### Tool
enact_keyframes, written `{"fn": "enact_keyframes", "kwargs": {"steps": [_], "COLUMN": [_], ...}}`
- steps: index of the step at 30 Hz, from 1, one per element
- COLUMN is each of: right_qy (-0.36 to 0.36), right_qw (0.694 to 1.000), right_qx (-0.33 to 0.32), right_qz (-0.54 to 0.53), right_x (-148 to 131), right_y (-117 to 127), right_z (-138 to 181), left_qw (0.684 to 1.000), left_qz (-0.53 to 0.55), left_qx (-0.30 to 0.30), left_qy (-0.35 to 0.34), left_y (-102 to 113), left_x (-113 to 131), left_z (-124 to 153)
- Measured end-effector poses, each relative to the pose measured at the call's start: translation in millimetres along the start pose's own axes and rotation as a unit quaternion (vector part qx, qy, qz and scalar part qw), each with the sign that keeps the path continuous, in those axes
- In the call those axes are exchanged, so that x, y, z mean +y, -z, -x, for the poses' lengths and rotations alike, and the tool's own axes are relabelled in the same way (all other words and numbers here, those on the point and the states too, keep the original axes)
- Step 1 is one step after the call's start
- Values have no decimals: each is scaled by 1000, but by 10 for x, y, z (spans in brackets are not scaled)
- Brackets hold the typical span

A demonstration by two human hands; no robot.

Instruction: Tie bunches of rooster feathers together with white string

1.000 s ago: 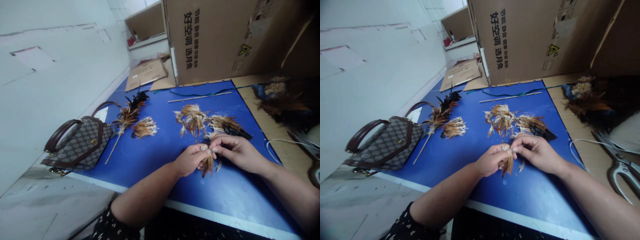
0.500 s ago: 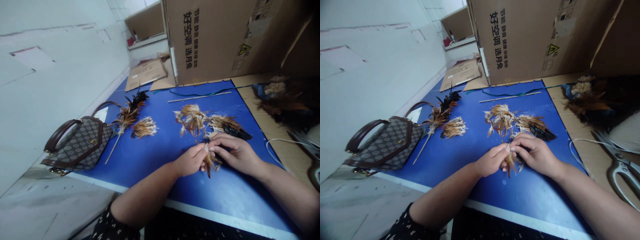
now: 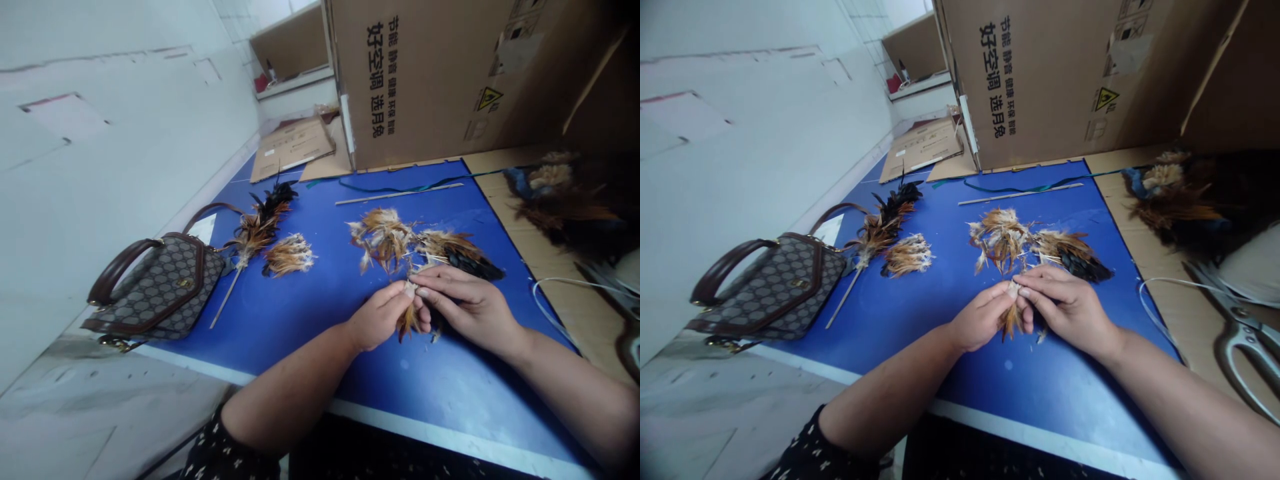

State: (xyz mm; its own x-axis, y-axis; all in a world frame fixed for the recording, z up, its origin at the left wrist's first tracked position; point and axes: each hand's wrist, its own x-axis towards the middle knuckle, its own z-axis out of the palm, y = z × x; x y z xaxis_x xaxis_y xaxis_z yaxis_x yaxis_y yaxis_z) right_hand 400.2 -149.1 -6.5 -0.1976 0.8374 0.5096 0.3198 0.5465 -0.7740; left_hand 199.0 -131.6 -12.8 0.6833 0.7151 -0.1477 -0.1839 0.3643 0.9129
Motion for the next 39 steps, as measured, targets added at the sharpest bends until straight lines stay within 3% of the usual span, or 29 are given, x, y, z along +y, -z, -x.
{"fn": "enact_keyframes", "kwargs": {"steps": [7, 12, 24, 36, 39], "right_qy": [-6, 3, 20, 64, 34], "right_qw": [999, 1000, 998, 994, 996], "right_qx": [-45, -29, -62, -92, -87], "right_qz": [-18, 1, -4, 4, 14], "right_x": [-41, -72, -52, -51, -64], "right_y": [17, 39, 46, 32, 14], "right_z": [-14, -30, -62, -62, -45], "left_qw": [1000, 999, 999, 999, 996], "left_qz": [-21, -32, -49, -38, -76], "left_qx": [-7, -16, -19, 0, 35], "left_qy": [3, 9, 11, 7, -32], "left_y": [29, 37, 31, 42, 19], "left_x": [-14, -20, -2, -54, -12], "left_z": [-2, 2, 7, -11, 0]}}
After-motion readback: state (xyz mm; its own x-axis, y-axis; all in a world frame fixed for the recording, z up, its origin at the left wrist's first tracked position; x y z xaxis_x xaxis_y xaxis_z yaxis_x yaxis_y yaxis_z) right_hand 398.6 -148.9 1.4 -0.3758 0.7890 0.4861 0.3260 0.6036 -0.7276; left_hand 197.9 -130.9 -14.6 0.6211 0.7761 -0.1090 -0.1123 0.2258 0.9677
